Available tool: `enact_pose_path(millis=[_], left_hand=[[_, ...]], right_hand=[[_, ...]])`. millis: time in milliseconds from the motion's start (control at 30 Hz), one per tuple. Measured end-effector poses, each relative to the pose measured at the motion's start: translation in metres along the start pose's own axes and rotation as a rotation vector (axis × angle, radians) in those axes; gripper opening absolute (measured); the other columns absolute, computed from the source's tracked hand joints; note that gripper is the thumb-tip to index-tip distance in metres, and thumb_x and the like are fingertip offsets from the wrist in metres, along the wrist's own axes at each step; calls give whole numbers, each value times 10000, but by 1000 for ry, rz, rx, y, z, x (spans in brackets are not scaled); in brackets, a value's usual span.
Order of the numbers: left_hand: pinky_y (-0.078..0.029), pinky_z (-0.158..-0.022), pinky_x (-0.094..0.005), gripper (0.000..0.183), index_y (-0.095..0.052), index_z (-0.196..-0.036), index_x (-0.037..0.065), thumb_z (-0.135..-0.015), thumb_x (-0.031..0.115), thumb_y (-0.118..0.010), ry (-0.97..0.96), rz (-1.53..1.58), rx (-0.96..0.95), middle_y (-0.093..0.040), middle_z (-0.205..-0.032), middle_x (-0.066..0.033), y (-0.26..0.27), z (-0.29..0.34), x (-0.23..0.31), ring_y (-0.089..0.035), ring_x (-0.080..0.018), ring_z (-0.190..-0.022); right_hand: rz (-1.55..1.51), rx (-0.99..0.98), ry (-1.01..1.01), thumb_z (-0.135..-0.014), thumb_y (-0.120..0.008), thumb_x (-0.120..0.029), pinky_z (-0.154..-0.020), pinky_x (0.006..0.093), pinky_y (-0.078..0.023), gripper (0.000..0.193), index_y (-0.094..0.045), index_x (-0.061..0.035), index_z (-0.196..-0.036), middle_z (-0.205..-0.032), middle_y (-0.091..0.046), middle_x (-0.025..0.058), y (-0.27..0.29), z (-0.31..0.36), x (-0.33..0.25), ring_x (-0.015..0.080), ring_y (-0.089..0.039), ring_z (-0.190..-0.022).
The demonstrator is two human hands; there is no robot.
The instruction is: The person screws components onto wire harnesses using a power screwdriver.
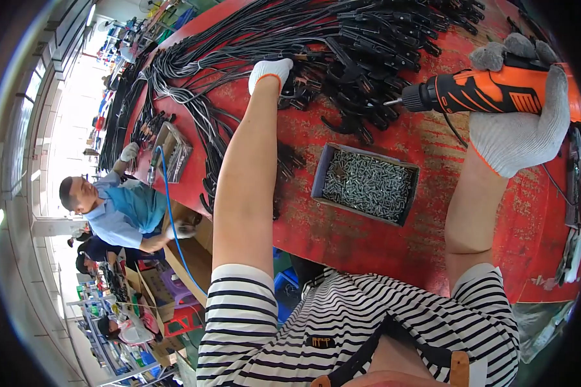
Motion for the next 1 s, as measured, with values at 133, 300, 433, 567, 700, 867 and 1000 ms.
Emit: enact_pose_path(millis=[133,300,433,567,700,867,1000], left_hand=[[-575,-779,-411,487,-729,-1111,-57,-841,349,-743,3,447,-58,-730,-1075,-193,-13,9,-19,-714,-280,-911],[-588,-761,-447,454,-764,-982,-30,-853,404,-732,-101,327,-68,-756,-906,-180,13,34,-26,-736,-314,-867],[-531,-981,-436,554,-778,-1146,74,-820,515,-696,-522,-162,186,-757,-1104,-210,26,20,21,-713,-371,-1077],[-503,-1041,-419,656,-605,-1428,130,-818,346,-713,-910,-592,190,-695,-1300,-193,15,-24,42,-664,-361,-1192],[-506,-1019,-437,619,-596,-1413,103,-816,239,-684,-910,-653,-266,-696,-1251,-218,-14,-68,51,-655,-388,-1174],[-533,-985,-431,527,-659,-1311,105,-811,266,-696,-1007,-614,-230,-705,-1191,-177,25,-57,50,-663,-365,-1147],[-548,-934,-420,452,-676,-1268,113,-839,250,-717,-1158,-412,-206,-687,-1130,-163,81,-41,47,-675,-349,-1092]], right_hand=[[7,8,2,-947,-636,-284,-805,453,-503,369,-613,1,-1180,-1029,-654,172,-2,2,2,298,-608,-817],[-7,59,-18,-951,-631,-247,-783,453,-502,339,-592,2,-1179,-1007,-650,164,-4,6,16,302,-612,-803],[82,69,1,-975,-600,-252,-800,453,-490,364,-601,20,-1218,-1051,-654,172,14,0,9,295,-599,-820],[-8,7,-122,-1000,-548,-271,-831,448,-469,380,-602,36,-1217,-1106,-648,181,18,-1,36,280,-581,-853],[241,36,-94,-1013,-505,-315,-819,421,-435,465,-584,70,-1262,-1145,-638,182,34,2,66,232,-541,-839],[139,83,-325,-1000,-537,-345,-729,361,-403,532,-532,80,-1321,-1100,-603,125,67,2,83,161,-516,-755],[228,250,-583,-1000,-553,-412,-609,312,-410,572,-522,38,-1352,-1073,-588,73,46,10,115,123,-535,-676]])
Point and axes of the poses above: each hand's wrist, its own z-axis away from the middle knuckle, its own y-axis out of the back of the hand, x = y × z, the point moved 6 cm from there along -z, towards the middle knuckle
